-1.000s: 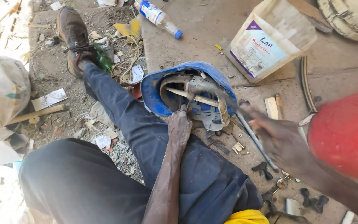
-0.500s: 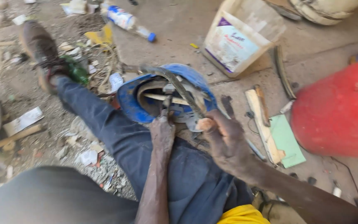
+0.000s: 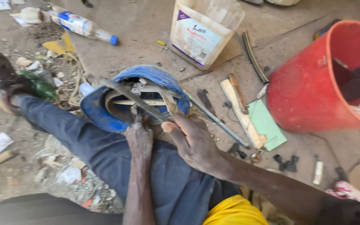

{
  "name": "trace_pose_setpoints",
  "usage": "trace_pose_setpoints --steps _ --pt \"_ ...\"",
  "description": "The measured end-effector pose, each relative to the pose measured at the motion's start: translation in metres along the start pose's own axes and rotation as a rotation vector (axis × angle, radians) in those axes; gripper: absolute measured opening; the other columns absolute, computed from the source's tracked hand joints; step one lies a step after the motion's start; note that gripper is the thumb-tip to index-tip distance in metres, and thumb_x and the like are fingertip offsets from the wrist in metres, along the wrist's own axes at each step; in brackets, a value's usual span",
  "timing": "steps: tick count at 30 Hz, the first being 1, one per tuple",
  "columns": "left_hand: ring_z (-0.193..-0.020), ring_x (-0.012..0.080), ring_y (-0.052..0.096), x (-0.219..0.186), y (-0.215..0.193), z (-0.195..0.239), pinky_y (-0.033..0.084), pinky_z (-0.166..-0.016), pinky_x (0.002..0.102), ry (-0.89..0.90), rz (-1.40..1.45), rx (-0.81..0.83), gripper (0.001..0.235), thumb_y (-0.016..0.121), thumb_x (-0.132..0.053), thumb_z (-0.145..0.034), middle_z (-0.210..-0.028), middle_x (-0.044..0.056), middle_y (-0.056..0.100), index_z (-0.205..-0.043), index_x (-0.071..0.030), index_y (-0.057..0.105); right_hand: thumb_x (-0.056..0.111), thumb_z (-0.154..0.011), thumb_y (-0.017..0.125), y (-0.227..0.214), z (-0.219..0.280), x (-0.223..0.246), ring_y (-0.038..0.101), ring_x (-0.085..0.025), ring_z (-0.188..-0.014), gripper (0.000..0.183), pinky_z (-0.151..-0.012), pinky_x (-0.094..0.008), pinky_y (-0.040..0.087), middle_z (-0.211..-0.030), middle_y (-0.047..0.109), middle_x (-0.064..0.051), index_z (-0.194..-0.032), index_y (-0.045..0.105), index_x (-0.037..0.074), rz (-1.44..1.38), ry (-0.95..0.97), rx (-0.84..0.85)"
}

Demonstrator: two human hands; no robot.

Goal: Repairing the internal suspension and straps of a blue hard hat while sitting on the ground.

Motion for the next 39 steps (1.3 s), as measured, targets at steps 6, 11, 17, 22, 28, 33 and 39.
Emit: trace_pose_setpoints --steps 6,11,17,22,28,33,39 --pt "-0.083 0.0437 0.075 0.028 0.019 -0.003 0.059 -0.075 0.053 0.07 -0.083 -0.027 0.015 0.063 -0.021 -0.099 -0.081 0.021 0.075 -0.102 -0.011 0.075 0.022 -0.106 0.054 0.013 0.015 -0.031 0.054 -0.019 -0.045 0.034 -0.047 -0.028 0.045 -0.051 0.054 -0.013 -0.077 0.057 0.005 -0.015 0.002 -0.014" --pt "-0.082 0.0429 0.074 0.026 0.024 -0.009 0.06 -0.076 0.053 0.113 -0.106 0.004 0.017 0.062 -0.011 -0.093 -0.08 0.018 0.077 -0.102 -0.01 0.077 0.033 -0.105 0.053 -0.043 0.045 -0.045 0.06 -0.019 -0.047 0.032 -0.047 -0.025 0.049 -0.054 0.058 -0.007 -0.082 0.063 0.013 0.021 0.107 -0.148" --pt "-0.084 0.033 0.075 0.08 0.035 -0.021 0.061 -0.08 0.042 0.119 -0.193 -0.133 0.018 0.072 -0.037 -0.109 -0.08 0.009 0.074 -0.102 -0.022 0.078 0.039 -0.104 0.049 -0.115 0.193 -0.158 0.057 -0.015 -0.063 0.038 -0.062 -0.038 0.053 -0.063 0.061 -0.01 -0.096 0.07 0.009 0.025 0.581 -0.41" --pt "-0.042 0.0291 0.054 0.019 -0.005 -0.006 0.046 -0.047 0.039 0.219 -0.01 -0.179 0.021 0.078 -0.004 -0.106 -0.066 0.021 0.068 -0.091 0.011 0.076 0.032 -0.104 0.045 -0.17 0.316 -0.218 0.053 -0.017 -0.061 0.033 -0.056 -0.035 0.044 -0.075 0.06 -0.006 -0.107 0.062 0.004 0.16 1.048 -0.557" --pt "-0.043 0.029 0.055 0.011 -0.007 -0.001 0.047 -0.047 0.038 0.257 0.007 -0.156 0.021 0.077 -0.002 -0.108 -0.068 0.022 0.068 -0.094 0.013 0.077 0.012 -0.091 0.053 -0.172 0.391 -0.294 0.064 -0.025 -0.075 0.042 -0.069 -0.038 0.053 -0.099 0.065 -0.012 -0.132 0.051 0.004 0.472 0.987 -0.285" --pt "-0.049 0.0292 0.059 0.001 -0.001 0.002 0.048 -0.049 0.04 0.248 -0.006 -0.157 0.012 0.072 -0.004 -0.101 -0.075 0.019 0.072 -0.099 0.006 0.079 0.013 -0.087 0.066 -0.145 0.355 -0.264 0.062 -0.021 -0.074 0.038 -0.069 -0.034 0.052 -0.097 0.059 -0.006 -0.123 0.055 0.008 0.601 0.674 -0.126" --pt "-0.056 0.0351 0.063 0.033 0.009 -0.004 0.049 -0.055 0.049 -0.015 0.094 -0.109 0.028 0.059 -0.023 -0.097 -0.075 0.02 0.072 -0.094 0.0 0.074 0.023 -0.088 0.066 -0.07 0.134 -0.127 0.068 -0.019 -0.07 0.028 -0.065 -0.033 0.054 -0.089 0.073 -0.001 -0.114 0.066 0.014 0.322 0.326 0.239"
Point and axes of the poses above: each hand's wrist, its own z-axis away from the middle knuckle, its own y-axis out of the palm, x = y × z, the point moved 10 cm from there along -z, towards the middle knuckle
